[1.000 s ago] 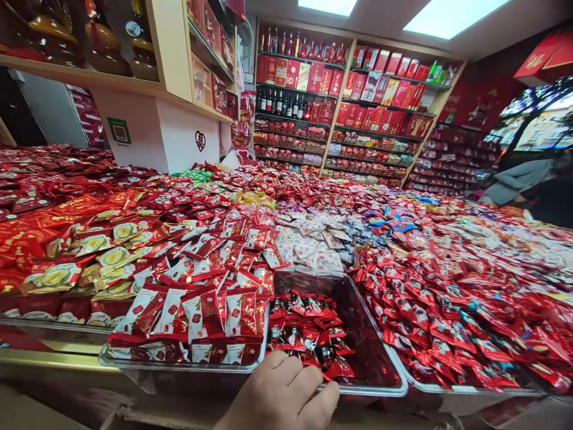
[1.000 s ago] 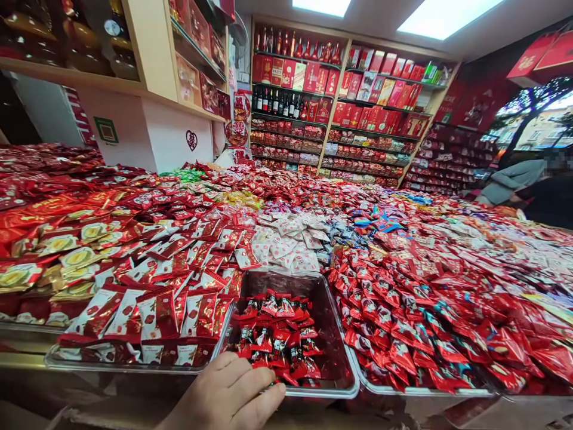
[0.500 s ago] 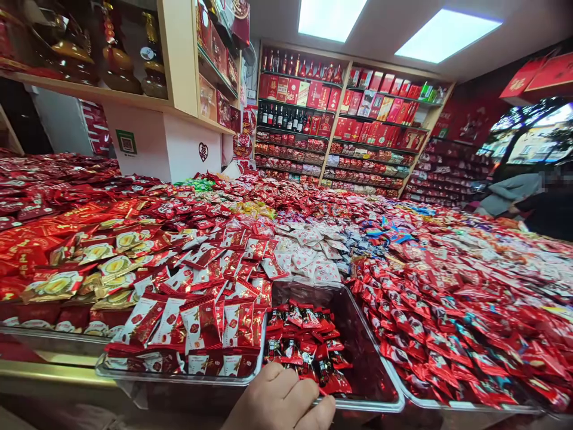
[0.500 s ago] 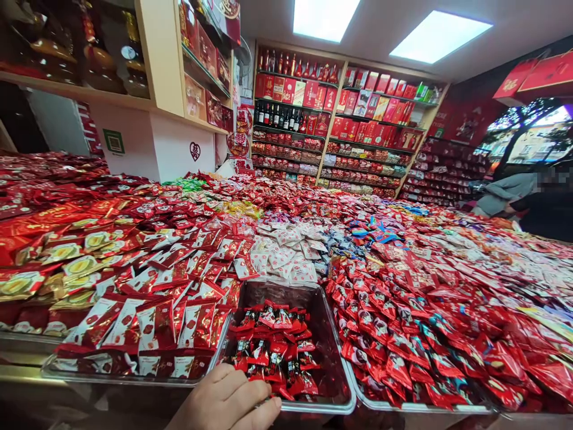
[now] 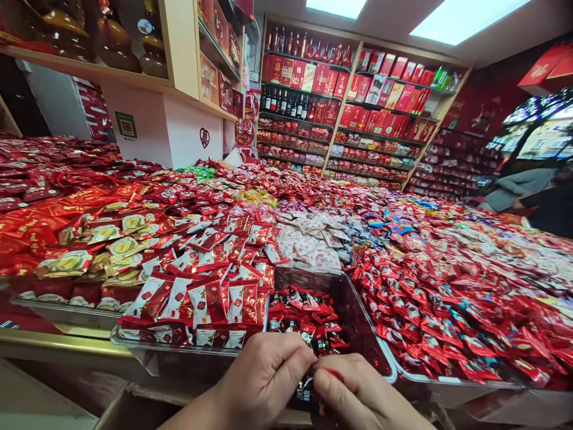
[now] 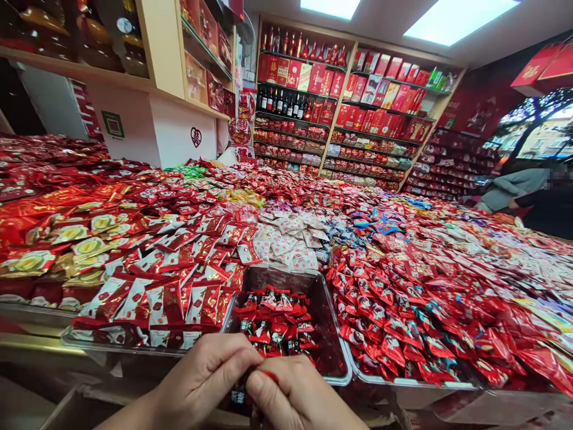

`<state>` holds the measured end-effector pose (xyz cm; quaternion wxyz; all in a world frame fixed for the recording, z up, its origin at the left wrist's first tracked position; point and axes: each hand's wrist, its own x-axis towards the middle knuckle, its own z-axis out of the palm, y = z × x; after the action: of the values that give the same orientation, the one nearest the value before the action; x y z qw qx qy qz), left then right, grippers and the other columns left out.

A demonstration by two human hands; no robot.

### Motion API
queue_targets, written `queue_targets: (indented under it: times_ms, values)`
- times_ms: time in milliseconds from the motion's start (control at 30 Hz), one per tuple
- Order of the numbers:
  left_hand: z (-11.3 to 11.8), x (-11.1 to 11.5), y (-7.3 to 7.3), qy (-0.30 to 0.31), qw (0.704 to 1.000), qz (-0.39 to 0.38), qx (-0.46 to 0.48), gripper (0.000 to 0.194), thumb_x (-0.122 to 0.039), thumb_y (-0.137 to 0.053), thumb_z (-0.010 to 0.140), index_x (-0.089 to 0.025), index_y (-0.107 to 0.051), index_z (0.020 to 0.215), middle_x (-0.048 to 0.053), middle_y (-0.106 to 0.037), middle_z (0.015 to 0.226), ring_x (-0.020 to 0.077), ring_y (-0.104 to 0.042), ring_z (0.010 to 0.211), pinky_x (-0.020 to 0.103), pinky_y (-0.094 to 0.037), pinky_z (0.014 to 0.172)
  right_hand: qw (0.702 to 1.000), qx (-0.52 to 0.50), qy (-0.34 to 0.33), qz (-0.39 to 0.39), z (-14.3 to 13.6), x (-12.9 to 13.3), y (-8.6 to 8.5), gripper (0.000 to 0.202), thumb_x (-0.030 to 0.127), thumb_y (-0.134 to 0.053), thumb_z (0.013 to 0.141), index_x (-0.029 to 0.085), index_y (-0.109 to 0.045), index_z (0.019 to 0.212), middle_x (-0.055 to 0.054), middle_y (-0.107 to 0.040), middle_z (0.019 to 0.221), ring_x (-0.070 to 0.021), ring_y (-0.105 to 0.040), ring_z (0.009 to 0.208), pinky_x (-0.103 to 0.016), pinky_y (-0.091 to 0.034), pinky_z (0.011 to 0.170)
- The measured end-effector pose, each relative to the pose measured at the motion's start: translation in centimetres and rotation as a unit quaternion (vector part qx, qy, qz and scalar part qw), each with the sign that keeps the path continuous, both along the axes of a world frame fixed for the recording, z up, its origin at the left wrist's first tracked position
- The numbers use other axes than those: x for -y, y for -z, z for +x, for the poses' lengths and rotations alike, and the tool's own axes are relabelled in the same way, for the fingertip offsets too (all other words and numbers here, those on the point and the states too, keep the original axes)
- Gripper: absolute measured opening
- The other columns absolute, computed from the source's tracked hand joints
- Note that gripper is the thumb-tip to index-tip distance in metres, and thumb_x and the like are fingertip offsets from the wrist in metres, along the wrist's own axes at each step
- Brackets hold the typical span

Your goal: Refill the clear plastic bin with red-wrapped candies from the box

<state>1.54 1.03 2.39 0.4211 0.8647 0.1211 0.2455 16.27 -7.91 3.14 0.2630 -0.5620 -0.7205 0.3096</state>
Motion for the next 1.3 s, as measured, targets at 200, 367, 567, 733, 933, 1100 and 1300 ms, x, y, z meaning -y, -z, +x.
queue_targets:
  times_ms: [200, 367, 567, 733, 933, 1100, 1300]
  values:
    - [0.3, 0.0, 0.5, -0.078, 0.995, -0.054, -0.013, 0.035, -0.039, -0.027, 0.088, -0.02, -0.031, 0.058, -0.007, -0.029, 0.052, 0.0079, -0.03, 0.047, 0.02, -0.026, 0.047, 0.975, -0.175, 0.11, -0.08, -0.2, -0.4, 0.5, 0.044, 0.055, -0.024, 0.082, 0.019, -0.037, 0.059, 0.003, -0.041, 0.05, -0.007, -0.041, 0.039, -0.017, -0.033, 0.036]
    - [0.1, 0.1, 0.1, -0.068, 0.994, -0.083, -0.009, 0.035, -0.041, -0.027, 0.087, -0.02, -0.033, 0.061, -0.007, -0.032, 0.053, 0.0084, -0.032, 0.048, 0.021, -0.026, 0.046, 0.949, -0.26, 0.131, -0.12, 0.3, 0.1, 1.3, 0.041, 0.055, -0.032, 0.08, 0.018, -0.039, 0.062, 0.003, -0.043, 0.053, -0.0064, -0.041, 0.041, -0.015, -0.031, 0.033]
    - [-0.2, 0.0, 0.5, -0.013, 1.0, 0.002, -0.022, 0.029, -0.037, -0.034, 0.086, -0.018, -0.046, 0.067, -0.002, -0.046, 0.061, 0.0108, -0.042, 0.058, 0.022, -0.031, 0.054, 0.952, -0.264, 0.115, -0.099, 0.8, 0.2, 1.9, 0.038, 0.052, -0.037, 0.08, 0.017, -0.043, 0.065, 0.004, -0.045, 0.048, -0.0046, -0.04, 0.035, -0.014, -0.029, 0.032]
    - [-0.5, 0.3, 1.0, -0.03, 0.999, 0.026, -0.024, 0.032, -0.034, -0.028, 0.087, -0.017, -0.044, 0.065, -0.001, -0.045, 0.06, 0.0113, -0.042, 0.057, 0.023, -0.031, 0.054, 0.957, -0.266, 0.112, -0.007, 1.0, 0.6, 2.2, 0.034, 0.041, -0.053, 0.076, 0.021, -0.047, 0.102, -0.004, -0.055, 0.088, -0.0048, -0.048, 0.048, -0.015, -0.038, 0.038]
    - [-0.1, 0.2, 0.4, -0.047, 0.999, 0.007, -0.021, 0.032, -0.034, -0.027, 0.088, -0.019, -0.034, 0.06, -0.004, -0.038, 0.057, 0.0099, -0.038, 0.053, 0.022, -0.029, 0.05, 0.967, -0.087, 0.05, 0.236, 1.0, 1.2, 2.2, 0.033, 0.009, -0.052, 0.071, 0.027, -0.049, 0.099, -0.007, -0.048, 0.115, -0.0175, -0.051, 0.1, -0.022, -0.046, 0.075]
    - [-0.2, 0.2, 0.8, -0.058, 0.998, -0.013, 0.021, 0.034, -0.034, -0.024, 0.089, -0.02, -0.036, 0.061, -0.004, -0.04, 0.056, 0.0095, -0.04, 0.051, 0.021, -0.032, 0.049, 0.946, 0.015, 0.088, 0.313, 1.3, 1.6, 2.0, 0.037, 0.003, -0.052, 0.07, 0.027, -0.051, 0.097, -0.005, -0.056, 0.106, -0.0142, -0.056, 0.093, -0.02, -0.046, 0.077]
    - [0.1, 0.4, 1.4, -0.051, 0.993, 0.076, 0.08, 0.035, -0.031, -0.025, 0.088, -0.017, -0.049, 0.066, 0.003, -0.054, 0.06, 0.0136, -0.051, 0.059, 0.025, -0.039, 0.056, 0.948, -0.056, 0.214, 0.229, 3.9, -0.3, 1.6, 0.022, 0.018, -0.055, 0.074, 0.023, -0.053, 0.095, -0.01, -0.052, 0.111, -0.0189, -0.052, 0.103, -0.024, -0.051, 0.072]
